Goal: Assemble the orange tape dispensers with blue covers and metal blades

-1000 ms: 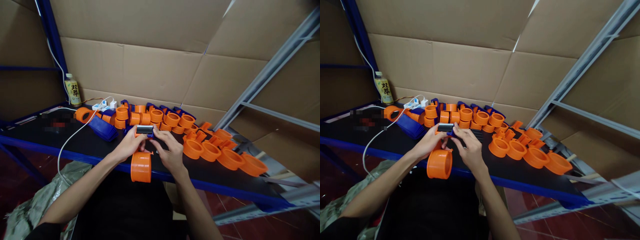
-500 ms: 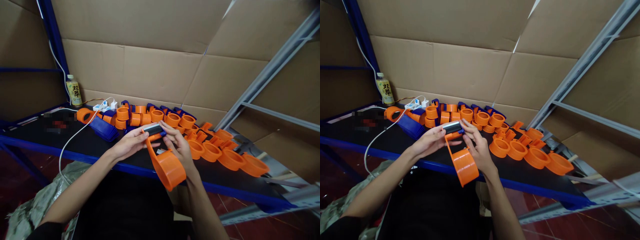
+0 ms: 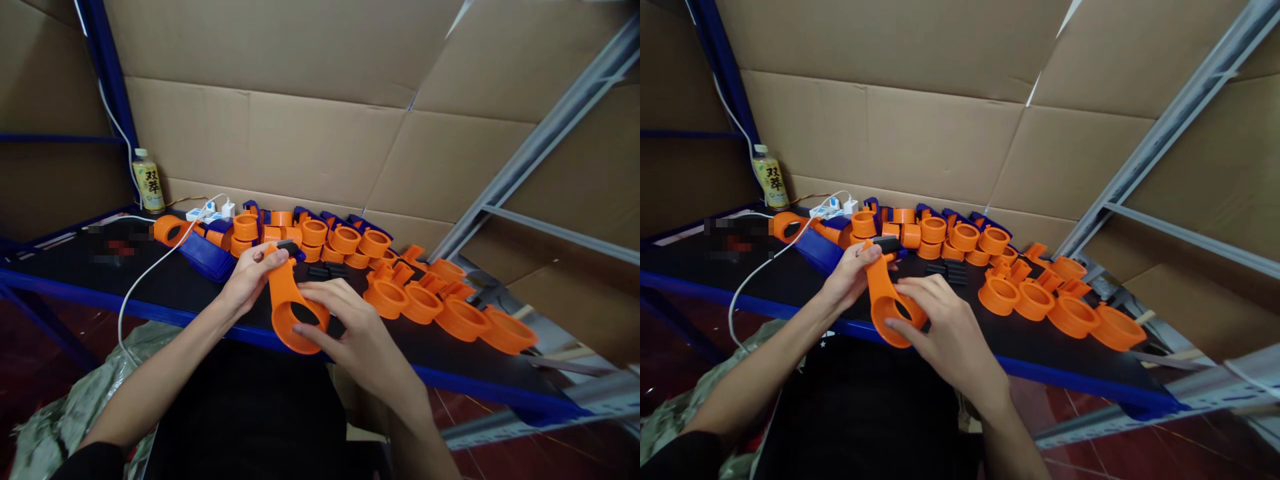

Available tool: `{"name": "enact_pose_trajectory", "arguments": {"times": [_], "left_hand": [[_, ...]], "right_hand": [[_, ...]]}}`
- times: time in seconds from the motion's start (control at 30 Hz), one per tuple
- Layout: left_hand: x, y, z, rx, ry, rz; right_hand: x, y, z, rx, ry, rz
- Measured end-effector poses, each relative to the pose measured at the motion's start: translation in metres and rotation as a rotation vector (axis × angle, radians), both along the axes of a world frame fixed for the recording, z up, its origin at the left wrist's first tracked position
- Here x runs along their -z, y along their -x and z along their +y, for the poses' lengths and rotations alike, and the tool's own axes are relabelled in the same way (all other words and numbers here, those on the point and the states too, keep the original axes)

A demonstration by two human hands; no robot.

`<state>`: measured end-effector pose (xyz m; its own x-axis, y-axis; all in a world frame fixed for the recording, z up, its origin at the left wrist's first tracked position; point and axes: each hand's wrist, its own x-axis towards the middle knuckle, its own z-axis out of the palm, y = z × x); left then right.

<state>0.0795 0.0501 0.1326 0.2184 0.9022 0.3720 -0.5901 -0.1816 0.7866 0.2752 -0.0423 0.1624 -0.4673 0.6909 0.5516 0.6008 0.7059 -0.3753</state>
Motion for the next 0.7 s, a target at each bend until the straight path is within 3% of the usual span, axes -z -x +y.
{"name": "enact_pose_trajectory", "arguments": {"times": [0.13, 0.2, 0.27, 0.37, 0.43, 0.5, 0.6, 0.7], "left_hand": [[-0.001, -0.001, 0.000, -0.072, 0.041, -0.032], [-0.004, -0.001, -0.001, -0.027, 0.038, -0.104], [-0.009, 0.000, -0.002, 0.119, 0.037, -0.185], [-0.014, 0.005, 0.002, 0.310, 0.088, -0.270], [-0.016, 0.010, 0.008, 0.320, 0.124, -0.310], [-0.016, 0.018, 0.014, 0.272, 0.132, -0.349], [-0.016, 0.032, 0.017, 0.209, 0.100, -0.393], [-0.017, 0.038, 0.009, 0.296, 0.064, -0.316]], "right_hand": [[0.010, 0.015, 0.013, 0.068, -0.100, 0.091], [0.012, 0.019, 0.026, 0.065, -0.065, 0.217], [0.010, 0.023, 0.040, 0.032, 0.062, 0.404], [0.004, 0.031, 0.057, -0.114, 0.382, 0.659], [-0.001, 0.035, 0.068, -0.223, 0.560, 0.681], [-0.007, 0.039, 0.082, -0.251, 0.628, 0.645], [-0.013, 0.048, 0.115, -0.155, 0.558, 0.611], [-0.016, 0.066, 0.149, -0.073, 0.320, 0.353]]}}
